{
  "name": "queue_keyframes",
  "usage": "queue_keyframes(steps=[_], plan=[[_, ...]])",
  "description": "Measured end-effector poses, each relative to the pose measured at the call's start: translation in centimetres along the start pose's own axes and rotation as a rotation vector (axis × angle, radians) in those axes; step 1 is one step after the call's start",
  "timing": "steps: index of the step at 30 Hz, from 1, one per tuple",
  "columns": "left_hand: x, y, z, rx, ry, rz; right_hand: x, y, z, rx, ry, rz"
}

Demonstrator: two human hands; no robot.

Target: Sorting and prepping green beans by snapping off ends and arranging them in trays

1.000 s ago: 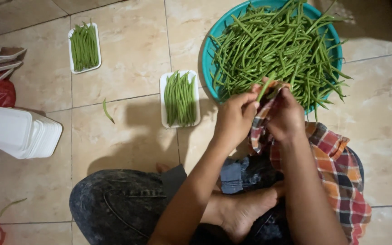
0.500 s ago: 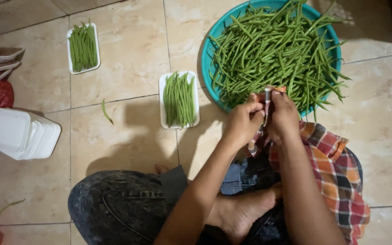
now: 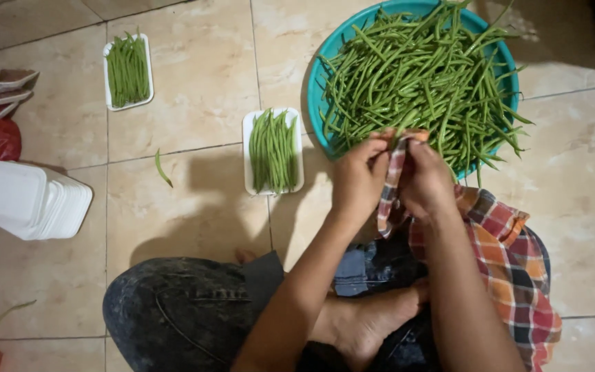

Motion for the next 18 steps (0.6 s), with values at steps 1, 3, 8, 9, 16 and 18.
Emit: queue_keyframes(steps=[1, 3, 8, 9, 16, 18], plan=[[-0.3, 0.0, -0.1, 0.004, 0.002, -0.001, 1.4, 1.6, -1.6, -0.003, -0.002, 0.002], [-0.1, -1.0, -0.3, -0.058, -0.091, -0.211, 3.2, 4.6, -4.6, -0.056, 0.097, 0.147], [-1.4, -0.2, -2.9, 0.017, 0.024, 0.025, 0.2, 1.3, -1.9, -0.154, 0.289, 0.451], [-2.6, -0.6, -3.5, -0.012, 0.163, 0.119, -0.1, 0.8, -1.9, -0.195, 0.353, 0.6], [-6.8, -2.5, -5.3, -0.036, 0.262, 0.338, -0.3, -1.8, 0.1, -0.328, 0.401, 0.672], [-8.0, -1.0, -5.6, 0.067, 0.329, 0.334, 0.3, -2.3, 1.2, -0.358, 0.425, 0.739]])
Point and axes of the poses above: each hand's wrist, its own z-axis away from the middle knuckle, its own y-axis out of the back of the hand, x = y × z, the point moved 10 cm from there along -z, towards the middle knuckle, and after that the axes turned 1 degree about x, right-handed, at the moved point
